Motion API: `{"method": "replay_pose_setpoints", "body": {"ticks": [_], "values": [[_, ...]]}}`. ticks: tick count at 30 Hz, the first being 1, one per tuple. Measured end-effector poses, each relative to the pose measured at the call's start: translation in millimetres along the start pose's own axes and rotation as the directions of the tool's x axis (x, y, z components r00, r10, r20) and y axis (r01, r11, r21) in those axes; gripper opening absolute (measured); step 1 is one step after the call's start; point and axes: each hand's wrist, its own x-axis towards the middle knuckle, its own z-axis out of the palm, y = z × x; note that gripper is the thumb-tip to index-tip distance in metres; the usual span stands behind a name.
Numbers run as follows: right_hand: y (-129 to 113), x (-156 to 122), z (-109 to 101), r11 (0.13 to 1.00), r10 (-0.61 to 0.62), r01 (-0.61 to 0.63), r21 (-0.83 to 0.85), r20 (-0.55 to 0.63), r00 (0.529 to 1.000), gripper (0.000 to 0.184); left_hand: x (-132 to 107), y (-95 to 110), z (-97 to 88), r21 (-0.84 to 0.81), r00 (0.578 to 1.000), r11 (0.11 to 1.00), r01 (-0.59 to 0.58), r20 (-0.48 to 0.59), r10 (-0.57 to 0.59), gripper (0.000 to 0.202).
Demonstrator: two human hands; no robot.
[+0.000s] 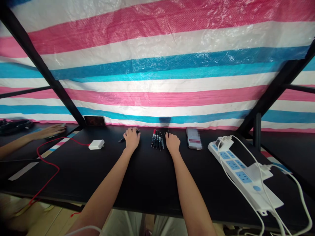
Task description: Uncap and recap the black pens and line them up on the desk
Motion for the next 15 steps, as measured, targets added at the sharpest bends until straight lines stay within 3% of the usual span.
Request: {"method": "replay_pose_setpoints", "body": {"ticks": [3, 6, 9, 15], "values": [[1.8, 1.5, 0.5, 0.996, -0.013, 0.012, 0.088, 0.009, 1.000, 0.053, -5.3, 16.9, 3.4, -0.196, 0.961, 0.949, -0.246, 0.079, 0.265, 0.039], [3.2, 3.1, 1.3, 0.987, 0.007, -0.007, 0.162, -0.001, 1.000, 0.056, -10.3, 27.3, 8.0, -0.356, 0.850, 0.840, -0.409, 0.185, 0.493, 0.039], [4.0, 5.0, 2.2, 0.973, 0.035, -0.034, 0.228, 0.002, 0.999, 0.056, -12.1, 31.2, 10.0, -0.413, 0.821, 0.823, -0.389, 0.249, 0.513, 0.038], [5.4, 8.8, 2.9, 0.936, 0.018, -0.029, 0.352, 0.033, 0.999, 0.052, -8.5, 29.1, 5.2, -0.405, 0.855, 0.853, -0.330, 0.255, 0.452, 0.031]]}}
